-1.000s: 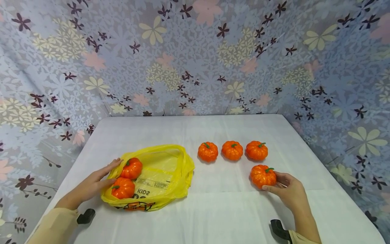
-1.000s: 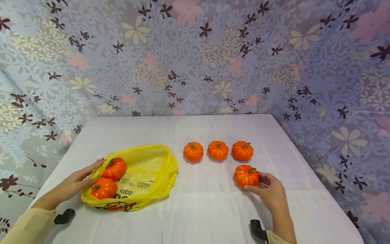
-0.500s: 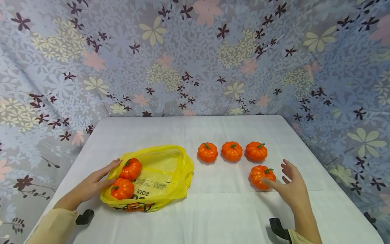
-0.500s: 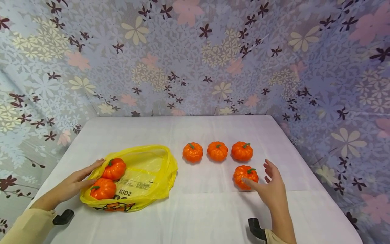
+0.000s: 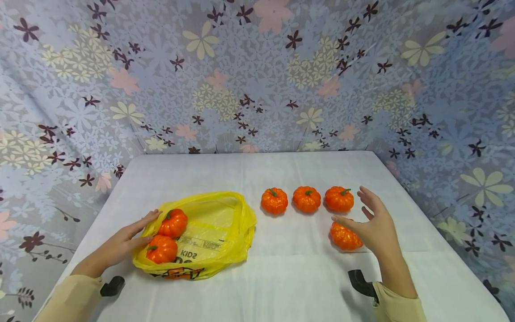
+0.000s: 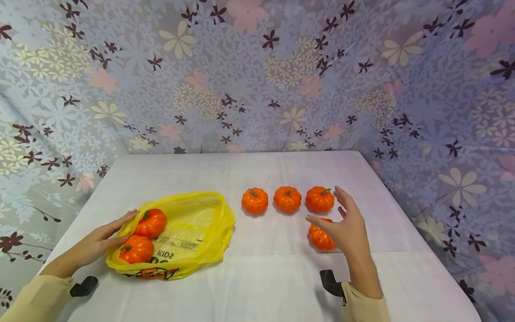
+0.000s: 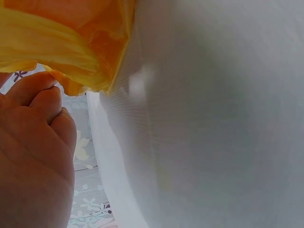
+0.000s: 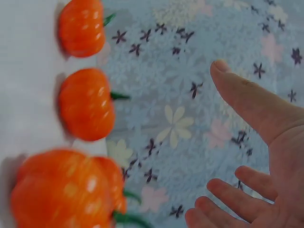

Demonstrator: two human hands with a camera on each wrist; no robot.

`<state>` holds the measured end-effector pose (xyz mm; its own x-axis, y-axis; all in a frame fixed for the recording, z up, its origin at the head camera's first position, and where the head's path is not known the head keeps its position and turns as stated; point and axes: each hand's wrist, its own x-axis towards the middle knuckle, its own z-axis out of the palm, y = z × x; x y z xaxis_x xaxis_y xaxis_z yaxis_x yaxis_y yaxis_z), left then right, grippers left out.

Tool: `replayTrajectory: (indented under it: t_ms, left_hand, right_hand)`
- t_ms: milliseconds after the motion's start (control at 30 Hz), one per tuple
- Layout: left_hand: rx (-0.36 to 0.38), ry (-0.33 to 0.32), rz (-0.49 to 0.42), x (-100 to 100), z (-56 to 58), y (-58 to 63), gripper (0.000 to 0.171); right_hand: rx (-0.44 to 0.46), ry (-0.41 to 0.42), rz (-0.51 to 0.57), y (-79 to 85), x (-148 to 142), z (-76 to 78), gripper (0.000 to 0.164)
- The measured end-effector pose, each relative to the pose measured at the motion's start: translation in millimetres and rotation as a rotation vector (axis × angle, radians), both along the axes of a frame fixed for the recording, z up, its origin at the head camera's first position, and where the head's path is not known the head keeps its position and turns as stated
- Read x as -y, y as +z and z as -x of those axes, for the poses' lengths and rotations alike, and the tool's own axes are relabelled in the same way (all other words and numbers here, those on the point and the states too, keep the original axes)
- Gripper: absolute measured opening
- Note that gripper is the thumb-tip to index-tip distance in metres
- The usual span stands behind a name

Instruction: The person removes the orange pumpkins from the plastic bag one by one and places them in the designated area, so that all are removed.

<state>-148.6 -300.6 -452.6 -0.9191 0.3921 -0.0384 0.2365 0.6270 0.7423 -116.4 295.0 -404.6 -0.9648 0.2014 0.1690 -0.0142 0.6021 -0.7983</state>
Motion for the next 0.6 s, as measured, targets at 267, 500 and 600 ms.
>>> replayTrajectory:
  t_ms: [267,500,600]
  left_hand:
    - [-0.007,-0.003,0.014,-1.1,-1.0,1.0,0.063]
    - [-0.009,0.008,0.025,0.9,-1.9,0.5,0.064]
    - [-0.005,0.011,0.025,1.0,-0.9,0.0,0.064]
  right_hand:
    - [0.033,0.095,-0.056,14.6,24.5,19.4,0.111]
    - [0.042,0.245,0.019,11.4,50.8,36.7,0.108]
    - [0.061,0.295,0.097,5.0,64.4,43.0,0.105]
